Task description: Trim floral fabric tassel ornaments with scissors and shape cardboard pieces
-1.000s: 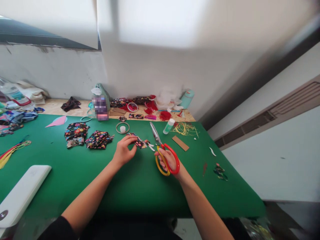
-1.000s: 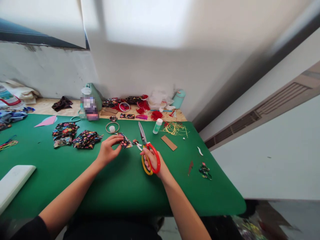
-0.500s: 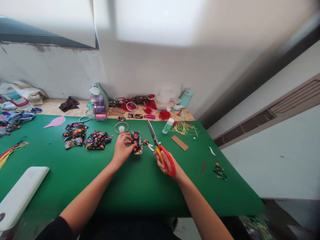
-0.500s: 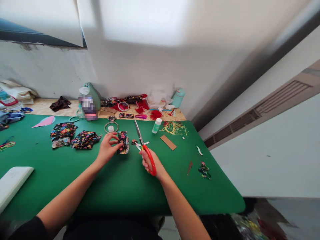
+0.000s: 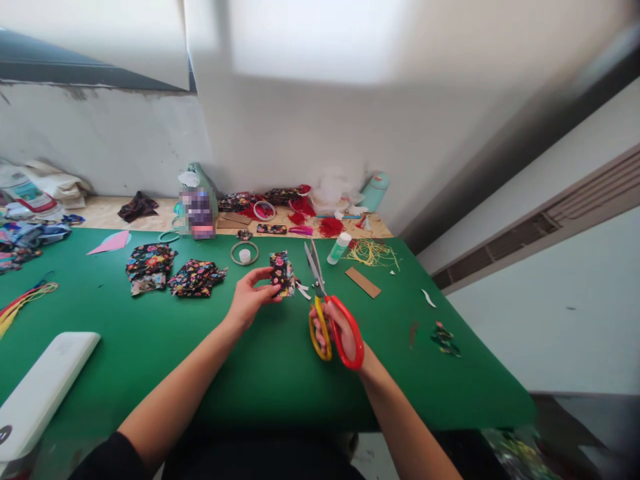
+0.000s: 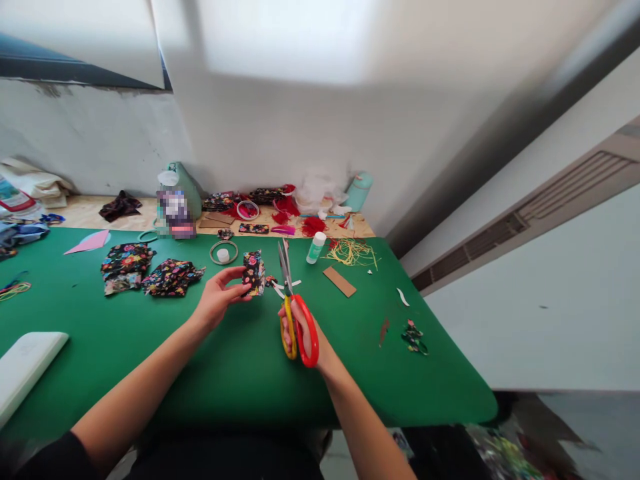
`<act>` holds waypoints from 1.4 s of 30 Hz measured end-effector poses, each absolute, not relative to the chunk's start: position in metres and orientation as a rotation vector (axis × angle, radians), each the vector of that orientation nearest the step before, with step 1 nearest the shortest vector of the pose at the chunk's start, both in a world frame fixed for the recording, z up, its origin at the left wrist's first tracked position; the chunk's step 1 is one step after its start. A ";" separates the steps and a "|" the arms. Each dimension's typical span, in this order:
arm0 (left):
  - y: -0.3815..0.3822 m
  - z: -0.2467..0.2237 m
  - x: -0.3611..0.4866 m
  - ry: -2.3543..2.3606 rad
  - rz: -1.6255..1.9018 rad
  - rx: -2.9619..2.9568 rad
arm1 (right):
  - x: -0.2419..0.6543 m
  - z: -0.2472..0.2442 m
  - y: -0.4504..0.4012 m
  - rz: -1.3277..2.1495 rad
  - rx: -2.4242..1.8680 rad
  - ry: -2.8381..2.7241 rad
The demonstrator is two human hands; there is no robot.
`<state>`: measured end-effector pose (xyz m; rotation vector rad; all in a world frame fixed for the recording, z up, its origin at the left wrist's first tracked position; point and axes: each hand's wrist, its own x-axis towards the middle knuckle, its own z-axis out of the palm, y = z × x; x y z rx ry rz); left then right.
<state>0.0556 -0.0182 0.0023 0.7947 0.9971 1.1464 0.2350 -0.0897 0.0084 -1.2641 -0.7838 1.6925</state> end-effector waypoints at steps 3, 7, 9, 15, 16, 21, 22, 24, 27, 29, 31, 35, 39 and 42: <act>-0.016 0.002 0.055 1.005 1.197 0.716 | 0.230 0.008 -0.103 1.698 -1.260 -0.741; -0.010 0.003 0.054 1.004 1.234 0.626 | 0.228 0.009 -0.118 1.749 -1.348 -0.747; -0.007 0.005 0.054 1.005 1.258 0.609 | 0.227 0.010 -0.121 1.760 -1.398 -0.778; -0.003 0.011 0.059 1.010 1.230 0.545 | 0.220 0.008 -0.127 1.671 -1.476 -0.794; -0.003 0.011 0.060 1.015 1.215 0.530 | 0.218 0.007 -0.128 1.655 -1.489 -0.787; -0.004 0.012 0.063 1.008 1.148 0.503 | 0.215 0.009 -0.130 1.619 -1.501 -0.925; -0.004 0.012 0.063 1.010 1.143 0.496 | 0.215 0.009 -0.131 1.629 -1.496 -0.971; -0.004 0.012 0.062 1.019 1.143 0.483 | 0.215 0.009 -0.131 1.647 -1.505 -1.048; -0.003 0.012 0.061 1.037 1.148 0.503 | 0.214 0.005 -0.131 1.645 -1.541 -1.112; -0.003 0.011 0.060 1.053 1.147 0.529 | 0.213 0.003 -0.131 1.661 -1.525 -1.101; -0.003 0.010 0.059 1.067 1.148 0.548 | 0.211 0.002 -0.131 1.693 -1.470 -1.065; -0.004 0.009 0.058 1.077 1.152 0.574 | 0.207 0.006 -0.133 1.676 -1.415 -0.944; -0.004 0.009 0.058 1.079 1.162 0.557 | 0.205 0.010 -0.135 1.666 -1.395 -0.871; -0.005 0.008 0.059 1.041 1.148 0.559 | 0.204 0.009 -0.134 1.666 -1.386 -0.852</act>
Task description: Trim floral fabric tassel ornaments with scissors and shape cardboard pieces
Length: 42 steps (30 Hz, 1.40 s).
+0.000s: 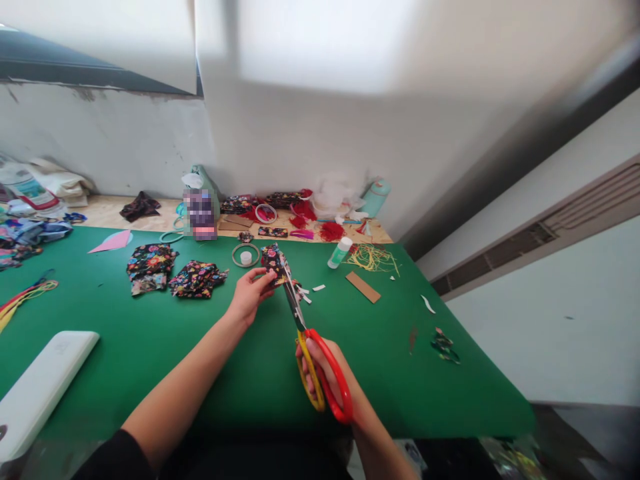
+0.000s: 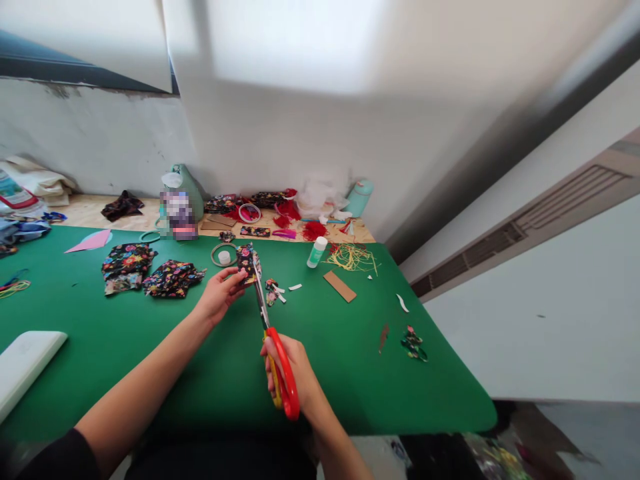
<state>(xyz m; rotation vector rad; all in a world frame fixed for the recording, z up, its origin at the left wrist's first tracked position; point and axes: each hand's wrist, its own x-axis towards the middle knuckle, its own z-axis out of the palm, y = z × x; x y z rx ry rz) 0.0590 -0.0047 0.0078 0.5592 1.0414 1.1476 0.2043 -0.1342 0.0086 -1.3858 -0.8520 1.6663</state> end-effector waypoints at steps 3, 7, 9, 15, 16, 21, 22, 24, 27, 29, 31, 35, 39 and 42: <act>-0.006 0.007 0.059 1.037 1.124 0.568 | 0.204 0.007 -0.133 1.655 -1.376 -0.850; -0.008 0.007 0.060 1.028 1.110 0.597 | 0.203 0.007 -0.133 1.639 -1.377 -0.849; -0.009 0.008 0.060 1.031 1.113 0.606 | 0.202 0.007 -0.133 1.638 -1.381 -0.852; -0.011 0.010 0.061 1.055 1.118 0.607 | 0.203 0.004 -0.133 1.645 -1.380 -0.858; -0.012 0.010 0.061 1.054 1.118 0.608 | 0.203 0.003 -0.133 1.644 -1.371 -0.856; -0.013 0.012 0.061 1.055 1.127 0.610 | 0.201 0.001 -0.131 1.638 -1.337 -0.851; -0.013 0.012 0.061 1.055 1.131 0.611 | 0.201 0.001 -0.131 1.637 -1.338 -0.850; -0.013 0.012 0.061 1.052 1.145 0.614 | 0.200 0.001 -0.131 1.632 -1.341 -0.846; -0.013 0.011 0.061 1.042 1.155 0.626 | 0.197 0.001 -0.132 1.631 -1.346 -0.833; -0.013 0.011 0.062 1.045 1.150 0.631 | 0.196 0.000 -0.133 1.628 -1.343 -0.814; -0.013 0.010 0.062 1.052 1.143 0.638 | 0.195 -0.002 -0.134 1.630 -1.330 -0.797; -0.013 0.009 0.063 1.057 1.132 0.648 | 0.196 -0.009 -0.134 1.650 -1.293 -0.814; -0.013 0.008 0.063 1.069 1.135 0.649 | 0.197 -0.013 -0.133 1.651 -1.279 -0.850; -0.013 0.007 0.062 1.072 1.141 0.646 | 0.197 -0.013 -0.134 1.647 -1.284 -0.877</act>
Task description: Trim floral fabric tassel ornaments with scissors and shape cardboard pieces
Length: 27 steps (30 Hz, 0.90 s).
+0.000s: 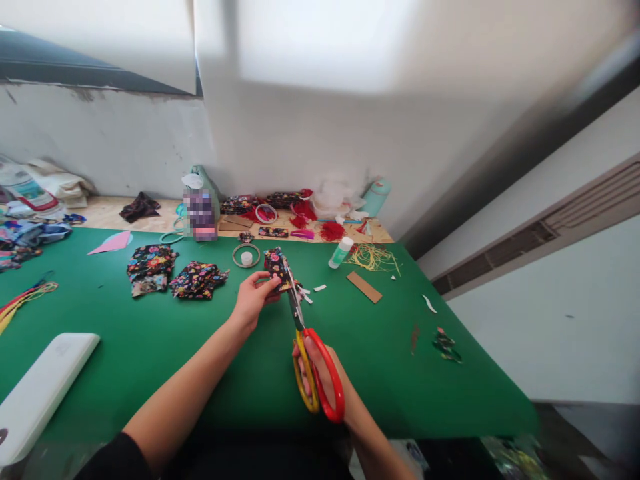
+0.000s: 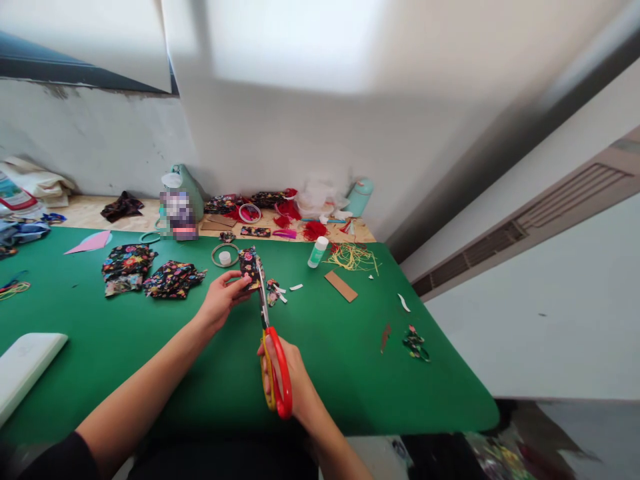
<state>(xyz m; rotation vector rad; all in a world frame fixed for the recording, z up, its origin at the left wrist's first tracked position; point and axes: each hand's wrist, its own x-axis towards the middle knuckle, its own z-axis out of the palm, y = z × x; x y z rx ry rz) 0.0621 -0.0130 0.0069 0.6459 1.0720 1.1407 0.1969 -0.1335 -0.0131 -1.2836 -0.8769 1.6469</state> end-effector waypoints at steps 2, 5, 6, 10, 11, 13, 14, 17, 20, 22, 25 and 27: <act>-0.013 0.007 0.062 1.070 1.136 0.646 | 0.197 -0.014 -0.133 1.636 -1.293 -0.904; -0.012 0.009 0.062 1.076 1.123 0.647 | 0.197 -0.018 -0.132 1.629 -1.301 -0.919; -0.012 0.010 0.063 1.083 1.118 0.646 | 0.197 -0.020 -0.132 1.632 -1.307 -0.915; -0.012 0.013 0.063 1.110 1.106 0.649 | 0.196 -0.021 -0.132 1.644 -1.334 -0.924; -0.012 0.012 0.063 1.111 1.106 0.652 | 0.196 -0.019 -0.132 1.640 -1.338 -0.937; -0.012 0.011 0.062 1.094 1.119 0.656 | 0.196 -0.015 -0.132 1.617 -1.350 -0.973; -0.012 0.011 0.062 1.076 1.131 0.654 | 0.196 -0.014 -0.133 1.600 -1.357 -0.995; -0.013 0.010 0.062 1.011 1.166 0.637 | 0.195 -0.012 -0.133 1.554 -1.372 -1.052; -0.014 0.010 0.062 0.982 1.180 0.619 | 0.194 -0.014 -0.133 1.534 -1.381 -1.070; -0.014 0.010 0.062 0.972 1.192 0.611 | 0.193 -0.014 -0.133 1.534 -1.376 -1.070; -0.014 0.011 0.061 0.957 1.208 0.612 | 0.192 -0.013 -0.133 1.520 -1.384 -1.062; -0.014 0.011 0.061 0.951 1.217 0.616 | 0.192 -0.013 -0.134 1.506 -1.405 -1.064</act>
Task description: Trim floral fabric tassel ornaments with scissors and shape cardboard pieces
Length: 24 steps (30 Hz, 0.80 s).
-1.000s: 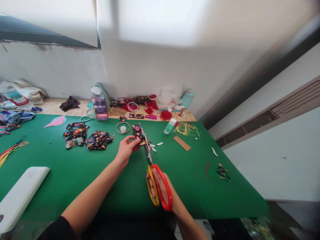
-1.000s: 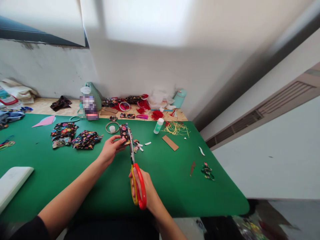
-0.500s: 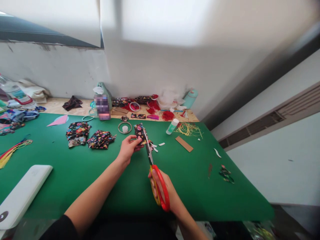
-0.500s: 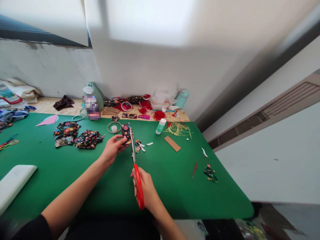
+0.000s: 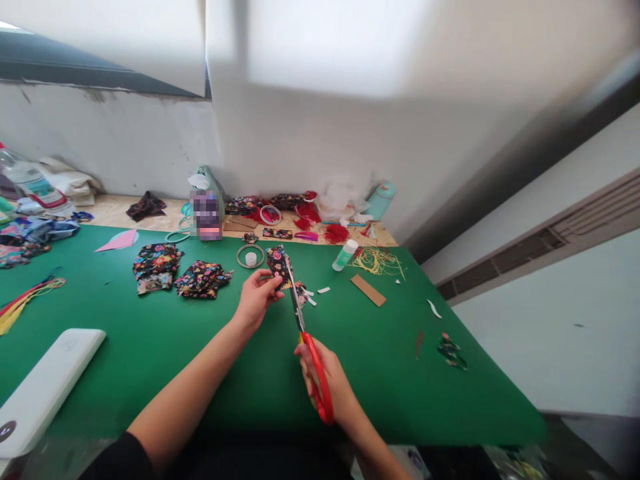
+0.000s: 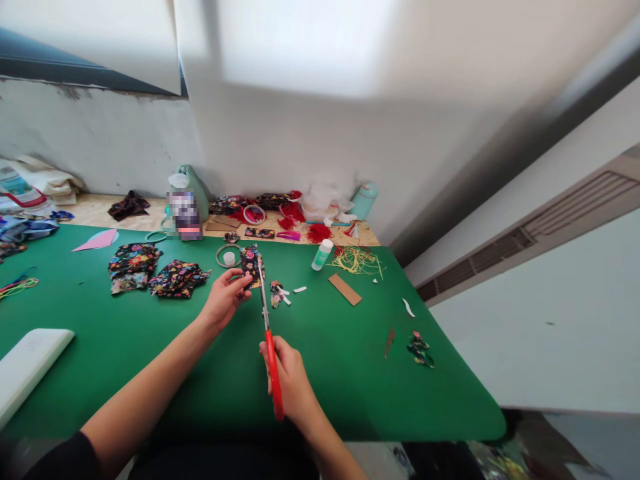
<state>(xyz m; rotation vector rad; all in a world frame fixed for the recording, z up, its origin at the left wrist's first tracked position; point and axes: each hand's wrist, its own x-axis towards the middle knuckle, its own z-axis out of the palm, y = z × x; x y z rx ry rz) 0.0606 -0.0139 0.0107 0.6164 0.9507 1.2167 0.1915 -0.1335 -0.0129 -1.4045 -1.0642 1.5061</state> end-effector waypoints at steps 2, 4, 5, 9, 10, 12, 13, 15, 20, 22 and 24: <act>-0.014 0.011 0.060 0.951 1.222 0.620 | 0.191 -0.014 -0.134 1.504 -1.415 -1.073; -0.014 0.011 0.060 0.960 1.220 0.628 | 0.191 -0.016 -0.134 1.521 -1.414 -1.069; -0.014 0.011 0.060 0.966 1.218 0.635 | 0.191 -0.017 -0.134 1.540 -1.408 -1.057; -0.016 0.013 0.060 0.979 1.216 0.653 | 0.192 -0.023 -0.134 1.622 -1.357 -1.055; -0.016 0.014 0.060 0.981 1.215 0.654 | 0.193 -0.024 -0.134 1.627 -1.345 -1.085; -0.017 0.016 0.061 0.982 1.214 0.656 | 0.195 -0.027 -0.135 1.619 -1.334 -1.152; -0.017 0.017 0.061 0.983 1.213 0.658 | 0.195 -0.028 -0.136 1.617 -1.329 -1.179; -0.018 0.018 0.061 0.985 1.216 0.665 | 0.197 -0.029 -0.137 1.627 -1.318 -1.197; -0.018 0.019 0.060 0.973 1.227 0.661 | 0.195 -0.031 -0.138 1.673 -1.214 -1.147; -0.018 0.018 0.060 0.969 1.238 0.652 | 0.193 -0.032 -0.138 1.702 -1.154 -1.103; -0.018 0.019 0.059 0.975 1.248 0.649 | 0.192 -0.034 -0.138 1.729 -1.104 -1.065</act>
